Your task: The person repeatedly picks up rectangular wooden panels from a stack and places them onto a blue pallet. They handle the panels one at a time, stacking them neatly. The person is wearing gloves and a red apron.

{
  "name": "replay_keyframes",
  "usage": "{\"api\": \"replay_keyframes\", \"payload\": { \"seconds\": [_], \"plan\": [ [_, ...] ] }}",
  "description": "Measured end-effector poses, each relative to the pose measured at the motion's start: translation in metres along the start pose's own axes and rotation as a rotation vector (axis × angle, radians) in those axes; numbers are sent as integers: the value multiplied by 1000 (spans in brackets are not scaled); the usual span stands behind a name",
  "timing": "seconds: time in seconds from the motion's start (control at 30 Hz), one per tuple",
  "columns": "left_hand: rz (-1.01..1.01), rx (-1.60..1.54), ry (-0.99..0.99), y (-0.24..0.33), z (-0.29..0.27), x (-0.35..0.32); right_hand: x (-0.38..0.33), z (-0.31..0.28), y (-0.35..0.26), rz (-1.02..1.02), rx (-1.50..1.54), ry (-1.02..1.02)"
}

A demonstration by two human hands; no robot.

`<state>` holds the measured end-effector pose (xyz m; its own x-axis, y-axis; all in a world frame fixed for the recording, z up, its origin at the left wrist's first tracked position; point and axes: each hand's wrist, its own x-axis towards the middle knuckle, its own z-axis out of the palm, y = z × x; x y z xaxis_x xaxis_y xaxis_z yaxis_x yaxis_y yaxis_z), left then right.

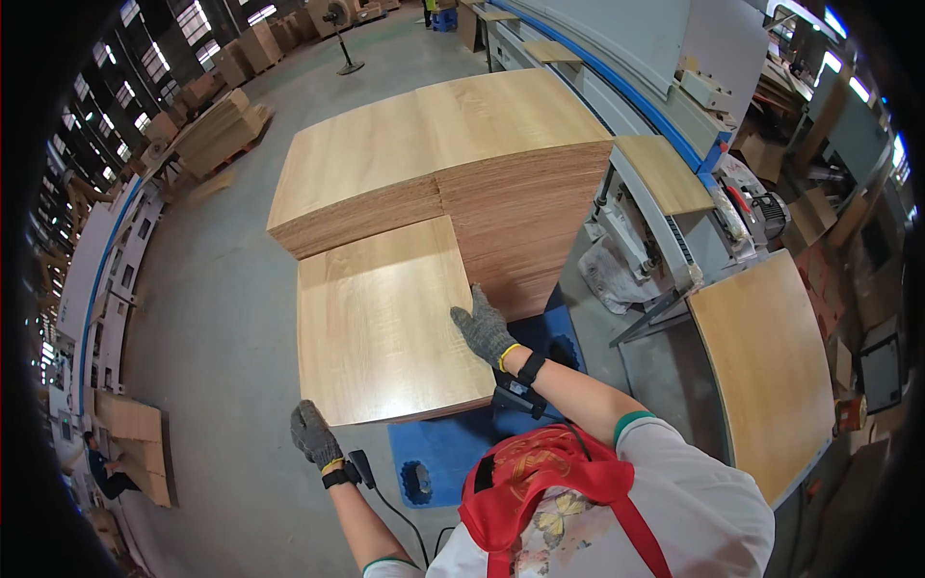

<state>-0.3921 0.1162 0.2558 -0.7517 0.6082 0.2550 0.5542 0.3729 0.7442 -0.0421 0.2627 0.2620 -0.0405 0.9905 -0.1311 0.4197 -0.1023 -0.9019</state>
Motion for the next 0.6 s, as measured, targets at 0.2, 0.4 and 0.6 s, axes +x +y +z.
{"api": "replay_keyframes", "payload": {
  "seconds": [0.2, 0.4, 0.6],
  "plan": [
    [4, 159, -3, 5, 6, 19, 4, 4, -5, 31, -147, 36],
    [331, 471, -69, -62, 16, 33, 12, 9, 10, -76, -164, 0],
    [303, 518, -67, -38, 19, 27, 13, -10, 12, 1, -144, -102]
  ]
}}
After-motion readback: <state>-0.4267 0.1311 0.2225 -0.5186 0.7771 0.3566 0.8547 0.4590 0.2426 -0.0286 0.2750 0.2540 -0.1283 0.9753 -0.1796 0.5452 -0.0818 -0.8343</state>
